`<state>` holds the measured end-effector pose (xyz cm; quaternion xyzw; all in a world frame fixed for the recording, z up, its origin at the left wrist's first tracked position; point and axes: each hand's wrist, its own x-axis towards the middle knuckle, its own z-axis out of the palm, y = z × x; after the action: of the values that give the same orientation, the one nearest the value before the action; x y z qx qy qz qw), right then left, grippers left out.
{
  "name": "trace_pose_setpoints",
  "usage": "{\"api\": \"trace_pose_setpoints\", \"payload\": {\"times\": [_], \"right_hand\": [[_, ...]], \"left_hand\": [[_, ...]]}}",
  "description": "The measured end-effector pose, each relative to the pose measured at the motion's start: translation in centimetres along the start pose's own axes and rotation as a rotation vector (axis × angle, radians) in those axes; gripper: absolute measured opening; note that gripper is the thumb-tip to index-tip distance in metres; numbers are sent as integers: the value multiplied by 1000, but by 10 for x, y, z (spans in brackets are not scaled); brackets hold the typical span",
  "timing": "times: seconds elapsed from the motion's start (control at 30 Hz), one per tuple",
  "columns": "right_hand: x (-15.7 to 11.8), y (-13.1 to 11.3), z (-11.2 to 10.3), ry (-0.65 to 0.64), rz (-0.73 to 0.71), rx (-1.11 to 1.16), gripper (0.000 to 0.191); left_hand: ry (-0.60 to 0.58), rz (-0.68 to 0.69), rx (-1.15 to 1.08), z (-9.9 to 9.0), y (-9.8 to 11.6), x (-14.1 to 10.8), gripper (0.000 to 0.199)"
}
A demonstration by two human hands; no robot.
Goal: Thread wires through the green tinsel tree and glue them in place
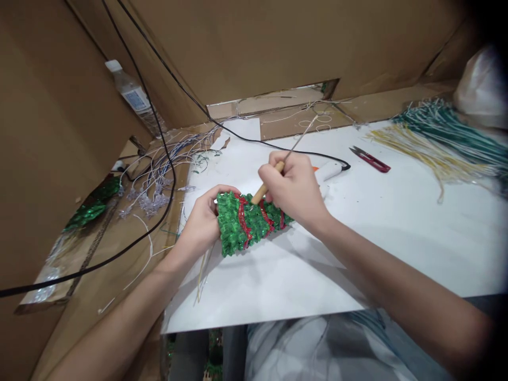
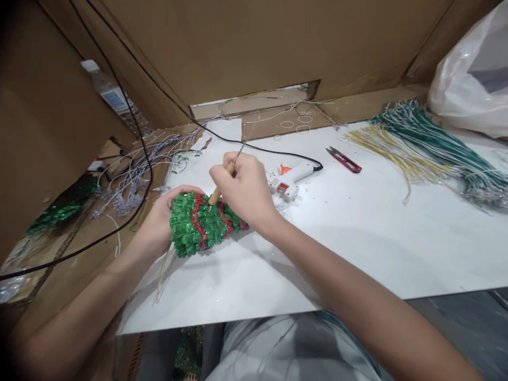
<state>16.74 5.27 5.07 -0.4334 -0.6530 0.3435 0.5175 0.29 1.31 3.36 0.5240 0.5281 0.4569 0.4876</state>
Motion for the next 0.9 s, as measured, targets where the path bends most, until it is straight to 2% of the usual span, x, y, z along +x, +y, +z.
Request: {"api": "trace_pose_setpoints", "payload": {"times": [0.03, 0.1, 0.2, 0.27, 0.4, 0.47, 0.63, 0.7, 0.8, 0.9], "right_hand": [[-1, 1, 2, -57, 2, -13, 28], [-3, 0, 3, -60, -12, -28, 27], [-4, -5, 0, 102, -50, -43, 25], [-4, -7, -1, 136, -71, -42, 25], [-5, -5, 2, -71, -76, -53, 30], [-6, -5, 3, -99, -74, -69, 31], [-8, -15, -4, 170, -193, -70, 30], [-9, -16, -4, 216, -287, -70, 31], [-11, -10, 2, 98, -409, -130, 32], [-13, -2, 8, 32, -449, -206, 32]], "left_hand": [[-4, 1, -11, 0, 0, 0, 37], [-3, 1, -20, 0, 0, 0, 37], [-3, -1, -11, 1, 1, 0, 34], [-7, 1, -7, 1, 1, 0, 34], [-13, 8, -1, 1, 3, -1, 35], [-11, 7, -3, 1, 4, -1, 36], [-15, -12, -20, 2, 3, 0, 36], [-25, -7, -21, 1, 2, 1, 36], [-33, 28, -14, -1, 0, 2, 35], [-37, 39, -1, -2, -2, 2, 34]]}}
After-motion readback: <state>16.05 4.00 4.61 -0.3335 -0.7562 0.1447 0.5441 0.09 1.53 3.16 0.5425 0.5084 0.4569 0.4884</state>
